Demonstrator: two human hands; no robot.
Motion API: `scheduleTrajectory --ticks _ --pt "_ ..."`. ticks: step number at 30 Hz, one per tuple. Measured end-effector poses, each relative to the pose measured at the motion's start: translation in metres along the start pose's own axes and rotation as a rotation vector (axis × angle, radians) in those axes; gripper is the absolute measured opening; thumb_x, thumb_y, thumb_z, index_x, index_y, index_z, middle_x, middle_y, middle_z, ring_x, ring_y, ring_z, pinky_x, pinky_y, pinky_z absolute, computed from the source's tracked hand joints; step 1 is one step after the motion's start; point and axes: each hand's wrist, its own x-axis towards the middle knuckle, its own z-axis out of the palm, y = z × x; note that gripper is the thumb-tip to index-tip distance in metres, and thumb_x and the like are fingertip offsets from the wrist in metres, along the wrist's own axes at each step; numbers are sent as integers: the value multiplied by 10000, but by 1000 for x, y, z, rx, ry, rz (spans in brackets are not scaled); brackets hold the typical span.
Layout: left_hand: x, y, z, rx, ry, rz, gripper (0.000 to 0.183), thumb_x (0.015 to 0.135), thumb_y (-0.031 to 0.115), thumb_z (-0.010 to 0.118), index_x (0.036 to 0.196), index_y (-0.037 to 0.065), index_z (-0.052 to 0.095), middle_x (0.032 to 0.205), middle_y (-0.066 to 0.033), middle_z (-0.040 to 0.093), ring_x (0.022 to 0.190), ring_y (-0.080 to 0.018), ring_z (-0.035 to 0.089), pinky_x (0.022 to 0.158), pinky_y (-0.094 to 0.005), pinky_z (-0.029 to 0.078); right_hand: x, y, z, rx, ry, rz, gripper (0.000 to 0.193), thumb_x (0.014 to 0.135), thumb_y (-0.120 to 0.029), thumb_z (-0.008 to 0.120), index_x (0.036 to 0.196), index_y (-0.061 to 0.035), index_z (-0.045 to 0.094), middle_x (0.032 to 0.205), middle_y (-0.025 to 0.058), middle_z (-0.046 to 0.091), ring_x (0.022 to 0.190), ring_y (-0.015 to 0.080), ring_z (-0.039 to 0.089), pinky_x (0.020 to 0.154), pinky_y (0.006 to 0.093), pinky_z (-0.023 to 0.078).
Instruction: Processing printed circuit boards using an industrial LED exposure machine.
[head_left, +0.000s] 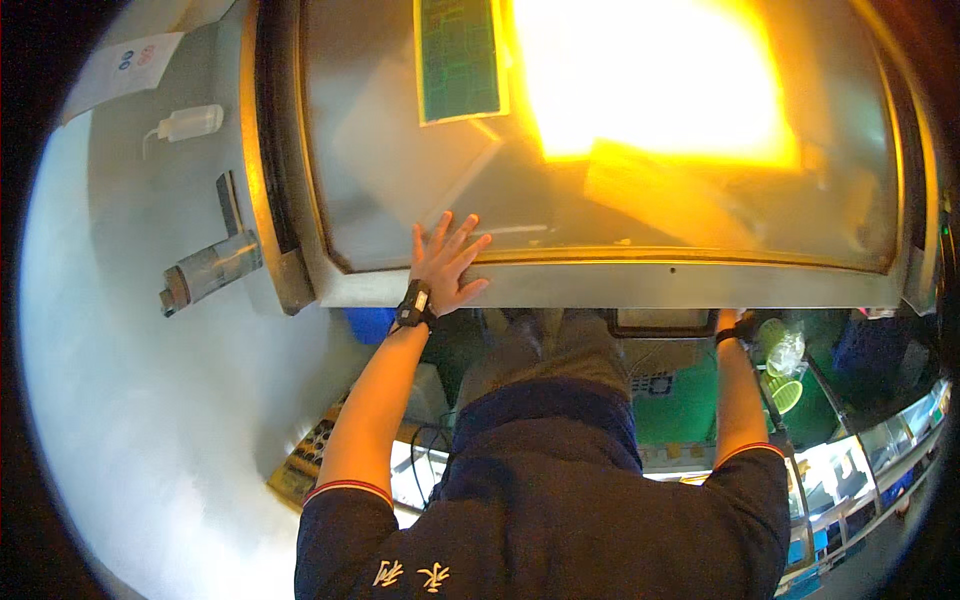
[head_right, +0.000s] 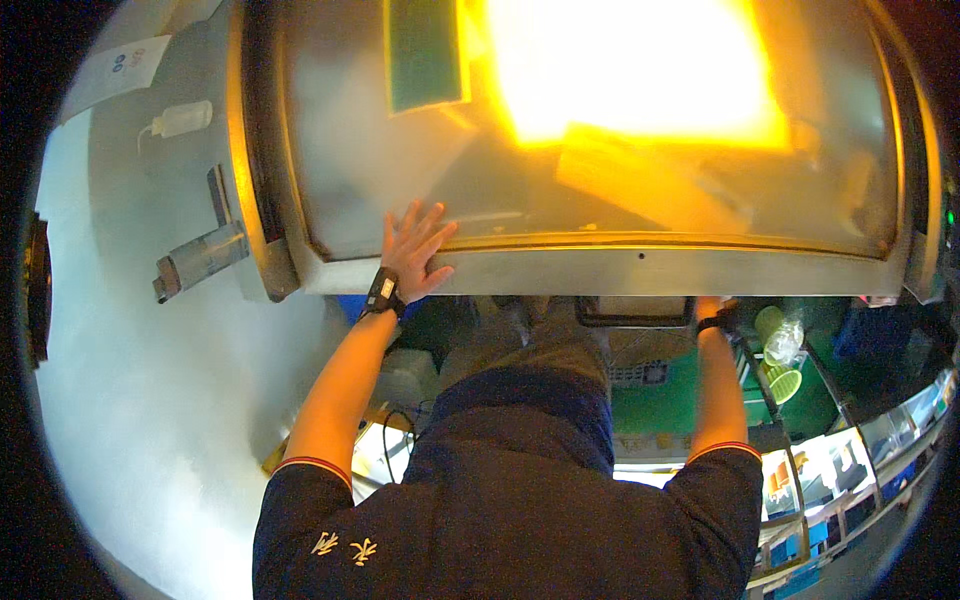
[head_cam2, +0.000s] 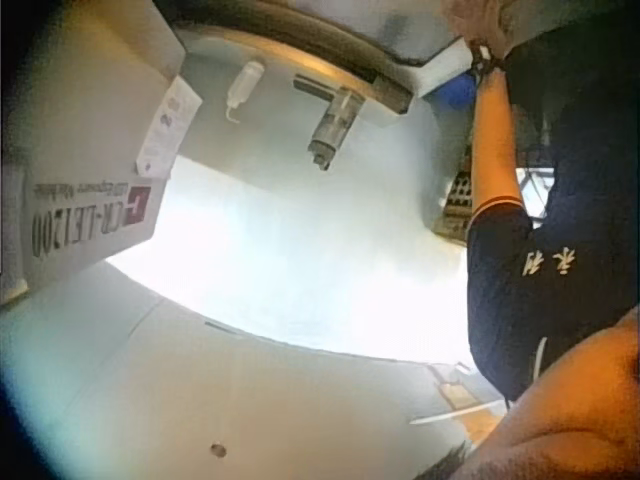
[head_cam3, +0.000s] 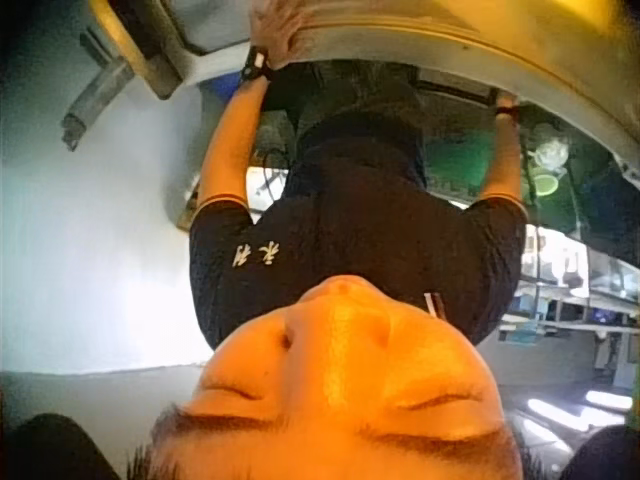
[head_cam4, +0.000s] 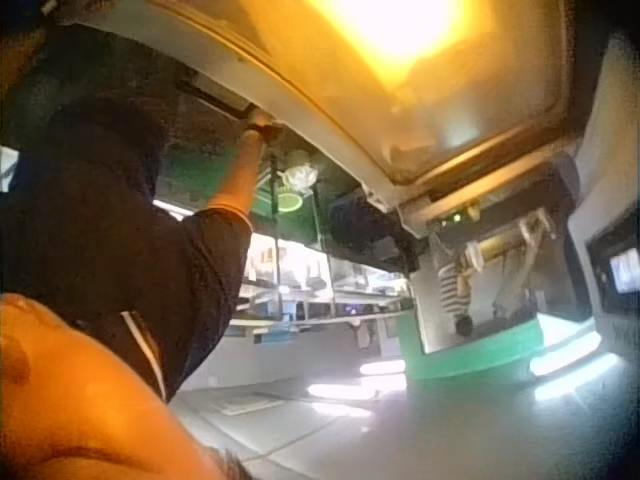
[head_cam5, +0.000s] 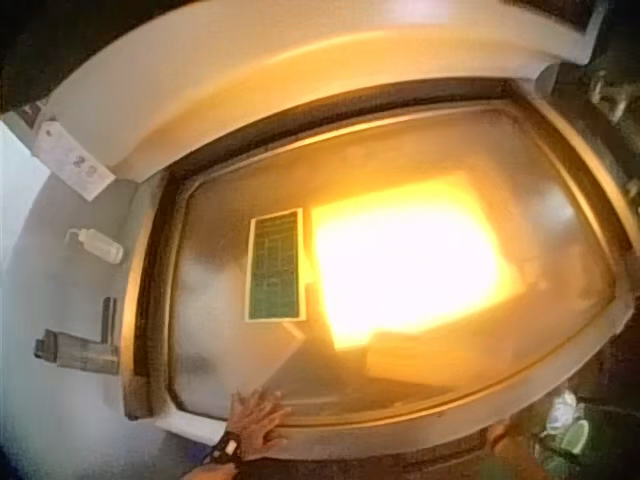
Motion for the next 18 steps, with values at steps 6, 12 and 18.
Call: scheduleTrajectory --ticks 6,12,18 --pt "5 6 -2 13 71 30 671 811 541 634 1420 297 489 1587 14 293 1472 -341 201 1084 -751 126 -19 -27 -2 89 -40 31 334 907 -346 576 1057 -58 652 958 171 667 930 360 629 860 423 495" --pt "-3 6 -5 33 113 40 624 866 544 574 1434 309 468 1599 37 260 1478 -316 194 1093 -748 127 -78 -98 -34 333 -61 646 307 814 -202 637 1057 -15 658 969 125 707 909 338 667 788 431 525" --pt "-25 -23 30 5 194 3 619 888 584 515 1441 312 458 1602 33 258 1482 -303 186 1078 -764 84 -278 -175 -59 1510 -110 1019 204 782 -146 617 965 -95 541 882 60 548 844 225 587 742 506 558"
